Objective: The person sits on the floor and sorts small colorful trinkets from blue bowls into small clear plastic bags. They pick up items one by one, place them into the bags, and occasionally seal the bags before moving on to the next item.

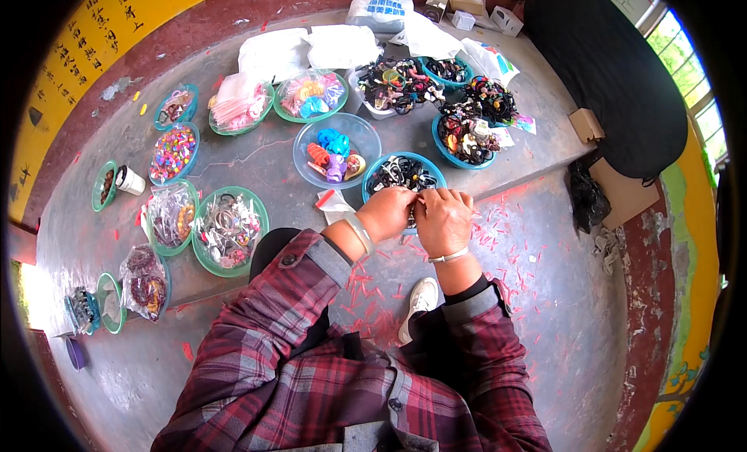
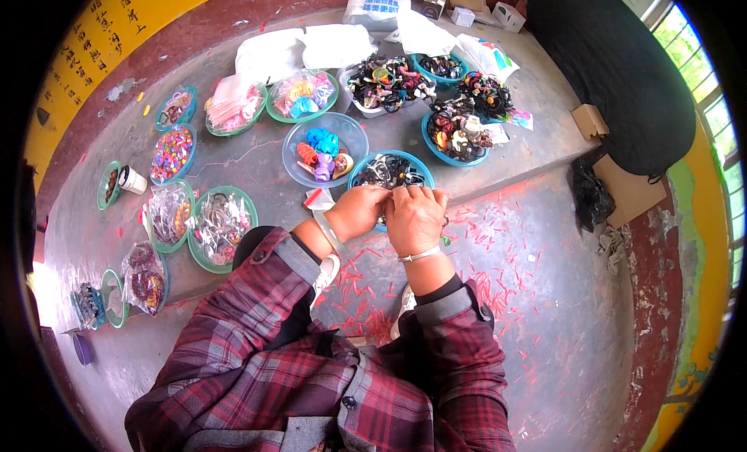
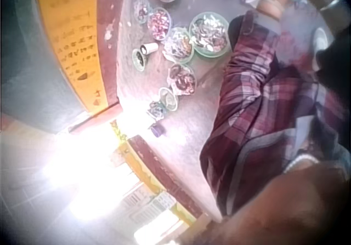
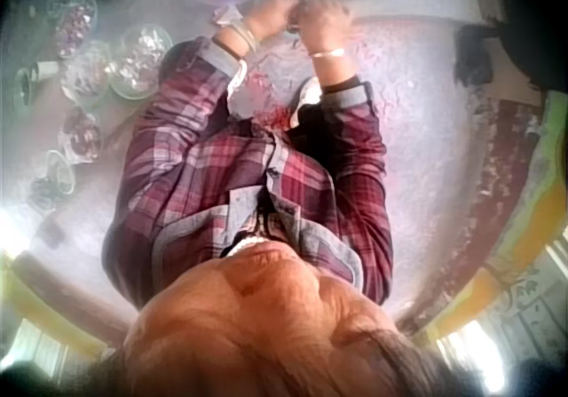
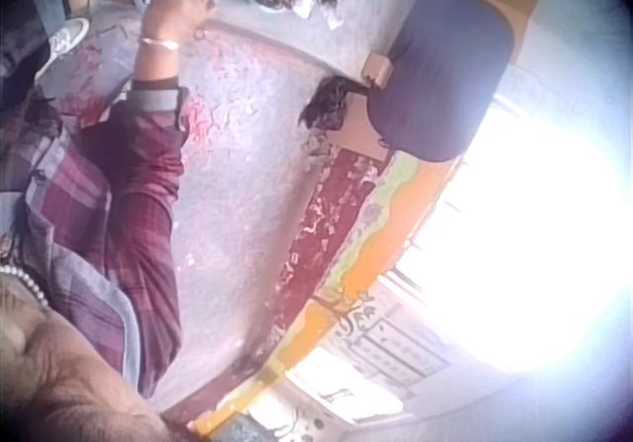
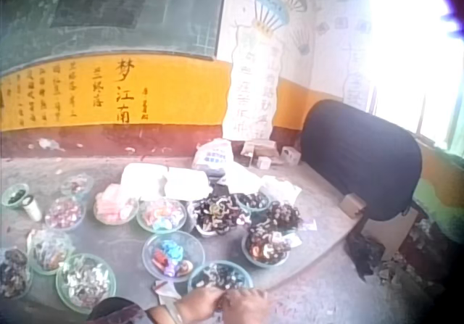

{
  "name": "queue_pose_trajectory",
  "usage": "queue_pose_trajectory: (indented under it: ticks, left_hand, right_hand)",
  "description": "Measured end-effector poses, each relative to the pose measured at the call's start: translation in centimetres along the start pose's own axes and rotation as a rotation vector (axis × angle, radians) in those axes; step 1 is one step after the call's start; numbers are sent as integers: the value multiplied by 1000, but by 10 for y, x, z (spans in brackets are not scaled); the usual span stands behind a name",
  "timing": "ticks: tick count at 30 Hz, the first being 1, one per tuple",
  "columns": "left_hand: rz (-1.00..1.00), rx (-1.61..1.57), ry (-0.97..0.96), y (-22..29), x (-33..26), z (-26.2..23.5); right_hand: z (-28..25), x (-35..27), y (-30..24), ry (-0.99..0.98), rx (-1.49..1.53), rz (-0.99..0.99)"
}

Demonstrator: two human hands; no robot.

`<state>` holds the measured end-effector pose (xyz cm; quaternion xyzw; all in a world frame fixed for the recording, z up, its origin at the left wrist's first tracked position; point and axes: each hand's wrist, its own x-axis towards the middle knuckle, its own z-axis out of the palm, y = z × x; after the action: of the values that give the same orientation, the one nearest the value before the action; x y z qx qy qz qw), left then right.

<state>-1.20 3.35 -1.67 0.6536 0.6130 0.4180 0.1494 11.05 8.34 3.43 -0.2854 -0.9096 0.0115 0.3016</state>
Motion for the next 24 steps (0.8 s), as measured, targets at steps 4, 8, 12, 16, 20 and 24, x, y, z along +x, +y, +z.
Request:
queue_pose_trajectory:
  ticks: [4,8,12,16,20,24]
  left_hand:
    - [-56,-36,-69,4,0,-2]
    - [-26,-17,-33,1,-1,0]
    - [-13,-34,-17,4,0,-1]
    - [-3,-48,12,4,0,-1]
    - [-54,-82,40,4,0,-2]
    - [-181,-344,43,14,1,-10]
  right_hand:
    - [5,-2,1,-11,-49,-22]
    - [4,0,2,13,-13,-28]
    - [0,1,2,37,6,-8]
    - [1,1,2,60,73,51]
    - [5,0,10,24,306,177]
    - [9,0,21,-81,990,577]
